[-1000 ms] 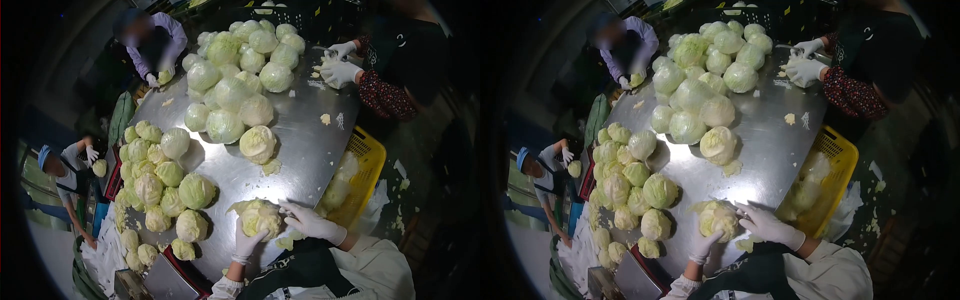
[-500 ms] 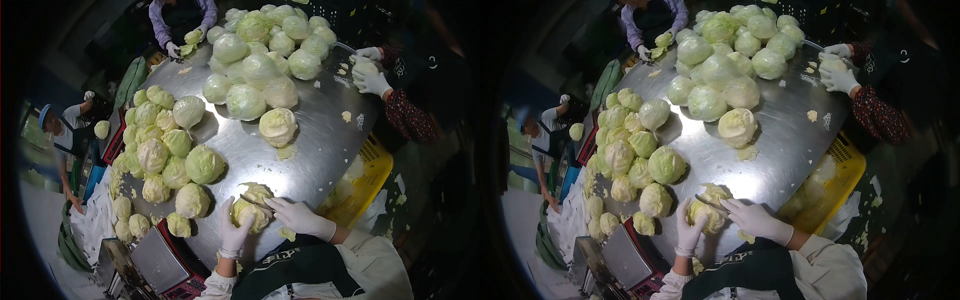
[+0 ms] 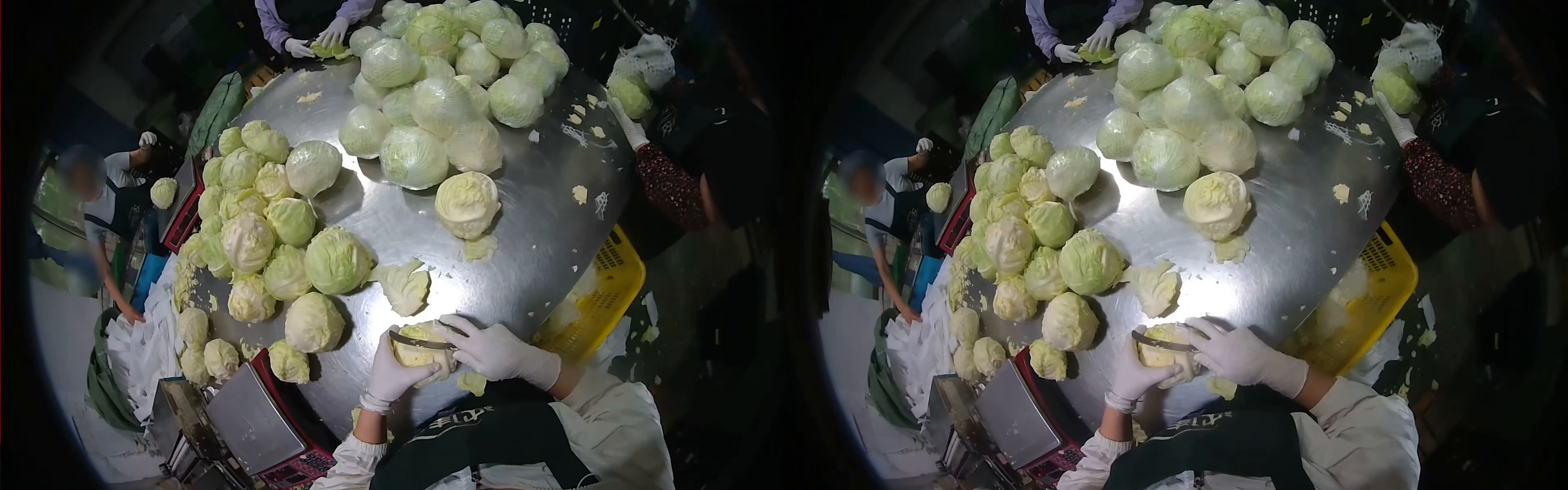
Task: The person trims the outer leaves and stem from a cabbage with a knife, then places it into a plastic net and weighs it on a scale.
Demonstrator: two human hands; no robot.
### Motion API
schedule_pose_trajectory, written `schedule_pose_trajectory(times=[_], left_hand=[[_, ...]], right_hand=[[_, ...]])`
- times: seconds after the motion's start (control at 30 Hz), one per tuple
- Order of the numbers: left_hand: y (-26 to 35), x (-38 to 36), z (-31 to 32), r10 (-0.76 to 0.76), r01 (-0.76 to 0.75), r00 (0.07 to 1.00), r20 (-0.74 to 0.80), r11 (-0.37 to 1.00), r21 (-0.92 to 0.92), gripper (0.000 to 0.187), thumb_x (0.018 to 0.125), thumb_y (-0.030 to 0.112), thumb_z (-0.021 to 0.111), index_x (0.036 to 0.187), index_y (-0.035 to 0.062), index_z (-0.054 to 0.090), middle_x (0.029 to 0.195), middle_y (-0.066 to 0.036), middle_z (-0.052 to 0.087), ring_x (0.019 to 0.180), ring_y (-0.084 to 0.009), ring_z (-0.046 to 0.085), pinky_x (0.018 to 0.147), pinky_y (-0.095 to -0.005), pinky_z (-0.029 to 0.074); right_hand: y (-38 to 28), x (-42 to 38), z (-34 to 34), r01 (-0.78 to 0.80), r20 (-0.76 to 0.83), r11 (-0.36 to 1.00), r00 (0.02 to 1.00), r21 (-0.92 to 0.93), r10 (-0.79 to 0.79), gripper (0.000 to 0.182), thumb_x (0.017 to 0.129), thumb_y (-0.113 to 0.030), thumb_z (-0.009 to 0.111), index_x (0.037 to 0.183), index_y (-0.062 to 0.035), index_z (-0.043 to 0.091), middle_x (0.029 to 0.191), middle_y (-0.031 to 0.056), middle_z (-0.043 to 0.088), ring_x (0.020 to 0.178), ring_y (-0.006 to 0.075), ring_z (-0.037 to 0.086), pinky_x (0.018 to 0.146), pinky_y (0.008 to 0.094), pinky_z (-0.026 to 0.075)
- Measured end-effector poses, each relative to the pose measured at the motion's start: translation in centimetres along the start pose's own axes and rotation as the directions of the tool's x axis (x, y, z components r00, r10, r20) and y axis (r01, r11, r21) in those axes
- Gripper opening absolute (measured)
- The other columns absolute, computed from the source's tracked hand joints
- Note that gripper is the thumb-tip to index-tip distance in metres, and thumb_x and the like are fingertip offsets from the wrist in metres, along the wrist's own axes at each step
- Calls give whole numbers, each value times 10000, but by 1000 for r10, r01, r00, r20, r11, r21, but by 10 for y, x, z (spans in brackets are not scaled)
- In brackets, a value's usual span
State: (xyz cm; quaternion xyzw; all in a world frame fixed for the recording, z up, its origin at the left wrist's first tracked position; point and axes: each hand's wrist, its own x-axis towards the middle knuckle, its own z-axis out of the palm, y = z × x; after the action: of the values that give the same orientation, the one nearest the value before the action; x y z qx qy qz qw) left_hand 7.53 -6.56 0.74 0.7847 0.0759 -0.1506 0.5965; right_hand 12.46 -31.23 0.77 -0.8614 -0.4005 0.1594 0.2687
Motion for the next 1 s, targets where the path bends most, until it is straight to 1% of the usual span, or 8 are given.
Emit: schedule_pose_trajectory(times=[0.3, 0.47, 0.53, 0.73, 0.8, 0.87, 0.93, 1.0], left_hand=[[-7, 5, 14, -45, 38, 992, -120, 997, -60, 837, 688, 199, 914, 1319, -78, 440, 1203, -164, 612, 1099, -215, 620, 954, -362, 530], [-26, 9, 26, 122, -46, 966, -229, 949, 312, 875, 680, 243, 910, 1308, -112, 415, 1149, -191, 591, 1046, -244, 620, 913, -376, 536], [-21, 12, 28, 86, -16, 968, -237, 959, 284, 912, 639, 312, 920, 1274, -129, 436, 1129, -222, 572, 1036, -301, 603, 915, -413, 516], [-1, -7, 40, 294, -165, 947, -129, 789, 592, 979, 588, 328, 921, 1297, -120, 417, 1191, -251, 506, 1141, -369, 521, 989, -462, 452], [-32, -10, 22, 259, -218, 960, -108, 930, 297, 1037, 595, 315, 917, 1379, -94, 375, 1271, -247, 463, 1224, -372, 482, 1070, -461, 410], [-52, -29, 1, 279, -261, 960, -31, 927, 269, 1126, 610, 301, 912, 1486, -69, 308, 1376, -243, 402, 1305, -376, 447, 1147, -439, 361], [-66, -52, -13, 95, -91, 995, 35, 990, -105, 1190, 630, 279, 904, 1557, -43, 230, 1447, -242, 352, 1367, -373, 407, 1189, -429, 317], [-60, -73, -17, 3, 17, 997, 82, 973, -232, 1217, 678, 264, 902, 1589, -39, 153, 1481, -237, 318, 1396, -353, 377, 1205, -428, 290]], right_hand=[[-15, -3, -1, -143, -122, 990, 982, 8, 142, 595, 974, -252, 573, 1510, -33, 434, 1427, 123, 557, 844, 280, 722, 621, 364, 581], [-4, 9, 9, -121, -248, 993, 962, 1, 117, 508, 967, -245, 592, 1427, -42, 520, 1257, 124, 632, 793, 249, 718, 605, 362, 582], [4, 13, 7, -119, -250, 993, 961, 17, 120, 474, 966, -243, 592, 1401, -61, 545, 1214, 126, 649, 819, 253, 719, 621, 371, 587], [68, 41, 17, -334, 17, 929, 942, 158, 336, 415, 1053, -302, 424, 1430, -181, 548, 1139, 183, 697, 1010, 390, 683, 846, 483, 554], [68, 35, 22, -254, -75, 899, 951, 356, 299, 364, 1030, -273, 437, 1319, -129, 606, 1110, 209, 698, 1024, 408, 668, 898, 494, 539], [64, 23, 27, -256, -91, 883, 945, 393, 315, 375, 1029, -276, 453, 1329, -110, 606, 1105, 216, 694, 1026, 394, 670, 868, 471, 549], [48, 11, 30, -253, -102, 865, 940, 433, 326, 387, 1029, -279, 469, 1338, -91, 606, 1100, 223, 691, 1028, 380, 672, 838, 447, 558], [10, -10, 15, 50, -374, 990, 927, 131, 2, 422, 1015, -273, 518, 1358, -39, 596, 1101, 189, 697, 918, 312, 697, 721, 385, 569]])
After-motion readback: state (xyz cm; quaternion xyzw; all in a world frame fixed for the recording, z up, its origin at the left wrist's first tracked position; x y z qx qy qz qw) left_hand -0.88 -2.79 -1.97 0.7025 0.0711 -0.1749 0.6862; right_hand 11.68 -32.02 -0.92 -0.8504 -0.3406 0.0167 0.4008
